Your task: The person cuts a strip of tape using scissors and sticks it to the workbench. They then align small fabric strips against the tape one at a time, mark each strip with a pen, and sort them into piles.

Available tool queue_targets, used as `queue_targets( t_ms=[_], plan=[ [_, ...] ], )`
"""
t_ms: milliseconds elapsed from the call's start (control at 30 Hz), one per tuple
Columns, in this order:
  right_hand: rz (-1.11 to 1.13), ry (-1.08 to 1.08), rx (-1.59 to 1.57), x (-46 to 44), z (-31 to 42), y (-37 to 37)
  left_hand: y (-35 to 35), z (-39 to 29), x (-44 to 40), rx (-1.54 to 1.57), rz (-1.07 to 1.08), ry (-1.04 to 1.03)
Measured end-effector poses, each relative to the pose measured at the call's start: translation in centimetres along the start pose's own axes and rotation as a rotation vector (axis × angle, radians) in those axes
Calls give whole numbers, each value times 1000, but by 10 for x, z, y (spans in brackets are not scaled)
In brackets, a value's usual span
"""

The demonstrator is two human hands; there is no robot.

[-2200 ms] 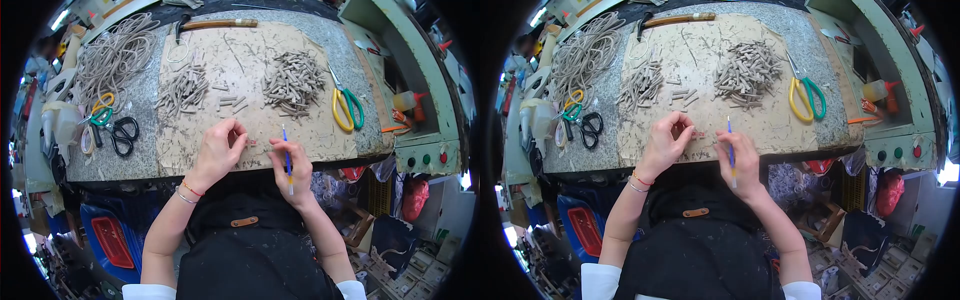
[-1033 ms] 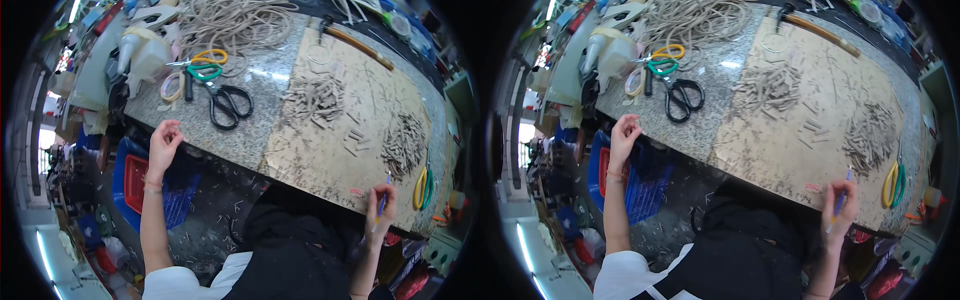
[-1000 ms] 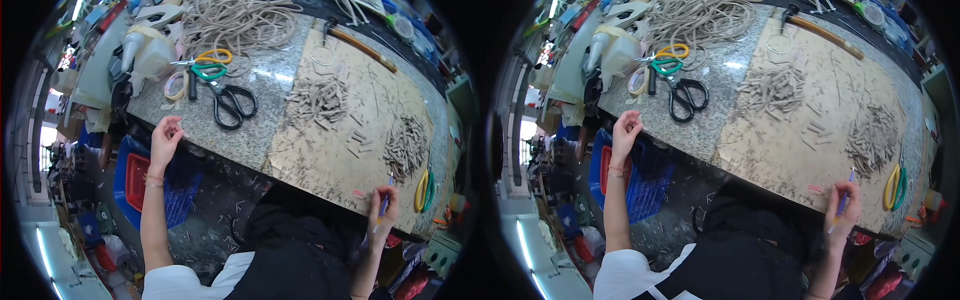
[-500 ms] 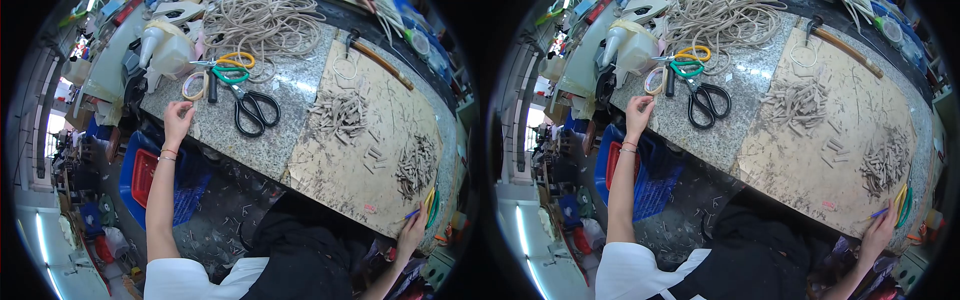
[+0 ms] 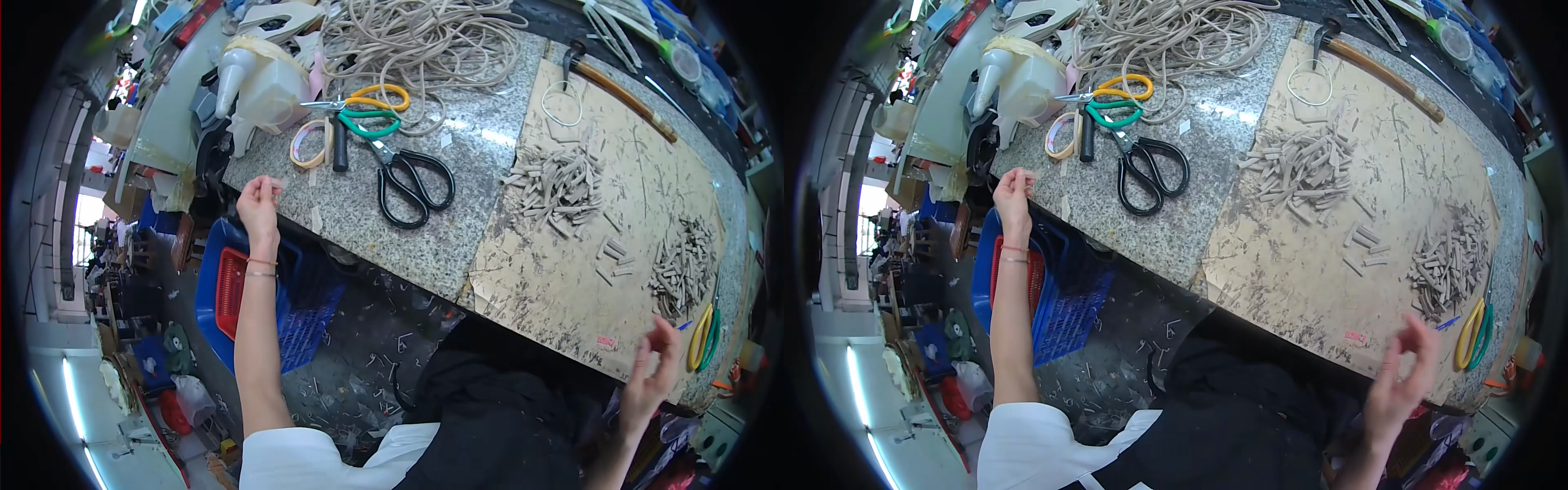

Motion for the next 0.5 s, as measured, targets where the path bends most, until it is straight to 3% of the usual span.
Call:
queue_targets(
  t_ms=[167,233,267,367,433,500],
  plan=[
    [469,27,-397,-10,72,-73,-42,-118,69,114,210,-168],
    [756,-81,-655,-6,84,-107,-71,-152,113,152,346,-224],
    [863,-253,-866,-2,89,-124,-85,-169,138,168,419,-304],
    [879,-479,-1205,-3,95,-148,-122,-205,214,-12,588,-691],
    [834,-527,-1352,-7,90,-149,-147,-212,256,143,793,-828],
    [763,-527,-1233,-5,68,-138,-165,-220,285,170,896,-992]
  ],
)
Point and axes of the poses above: each hand's wrist, its own x-axis away from the middle knuckle, its own y-axis out of the back of the hand, z = x × y, the point moved 7 cm from there along -x, towards the middle knuckle, and after that the axes turned 2 degrees about y, right-handed, at the moved point
